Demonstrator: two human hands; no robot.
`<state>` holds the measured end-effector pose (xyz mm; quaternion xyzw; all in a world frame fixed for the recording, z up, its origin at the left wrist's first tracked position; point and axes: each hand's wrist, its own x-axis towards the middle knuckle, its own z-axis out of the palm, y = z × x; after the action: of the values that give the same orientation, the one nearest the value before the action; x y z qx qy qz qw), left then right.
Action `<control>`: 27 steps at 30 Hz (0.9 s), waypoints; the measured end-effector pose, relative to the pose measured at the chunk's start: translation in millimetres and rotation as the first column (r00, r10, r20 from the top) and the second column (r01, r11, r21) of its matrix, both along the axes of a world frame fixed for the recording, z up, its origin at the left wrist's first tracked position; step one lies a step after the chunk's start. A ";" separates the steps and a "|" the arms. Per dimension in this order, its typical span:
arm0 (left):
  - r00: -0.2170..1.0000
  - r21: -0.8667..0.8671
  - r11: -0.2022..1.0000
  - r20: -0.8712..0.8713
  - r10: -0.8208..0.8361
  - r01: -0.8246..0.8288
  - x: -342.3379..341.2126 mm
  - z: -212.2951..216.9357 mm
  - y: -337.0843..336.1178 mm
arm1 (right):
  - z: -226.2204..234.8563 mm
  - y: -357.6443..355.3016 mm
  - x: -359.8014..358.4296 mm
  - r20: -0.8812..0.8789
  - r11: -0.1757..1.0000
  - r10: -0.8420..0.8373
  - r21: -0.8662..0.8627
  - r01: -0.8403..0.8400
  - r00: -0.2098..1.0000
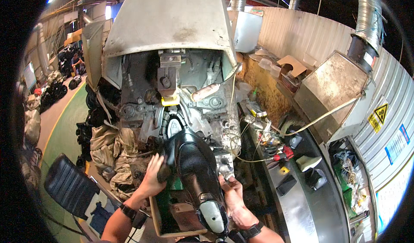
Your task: Operating a shoe lasting machine to shape the upper of the shoe over the last.
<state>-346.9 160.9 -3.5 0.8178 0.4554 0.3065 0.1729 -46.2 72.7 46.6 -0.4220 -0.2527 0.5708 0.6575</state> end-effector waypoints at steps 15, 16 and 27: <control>0.005 -0.632 0.579 0.678 0.735 0.516 56.9 32.4 46.9 | -45.0 129.0 -74.4 -0.163 0.989 0.076 -0.117 -0.096 0.984; 0.000 -0.631 0.579 0.676 0.737 0.516 56.9 30.8 52.6 | -48.7 134.7 -75.3 -0.207 0.990 0.043 -0.121 -0.070 0.977; -0.108 -0.538 0.580 0.670 0.735 0.612 58.4 -2.7 82.7 | -79.1 170.9 -81.3 -0.283 0.987 0.034 -0.139 -0.076 0.959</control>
<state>-288.5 243.6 -6.2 0.0663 0.2852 0.5606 0.7745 -127.5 243.7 -32.5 -0.3776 -0.1259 0.6601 0.6371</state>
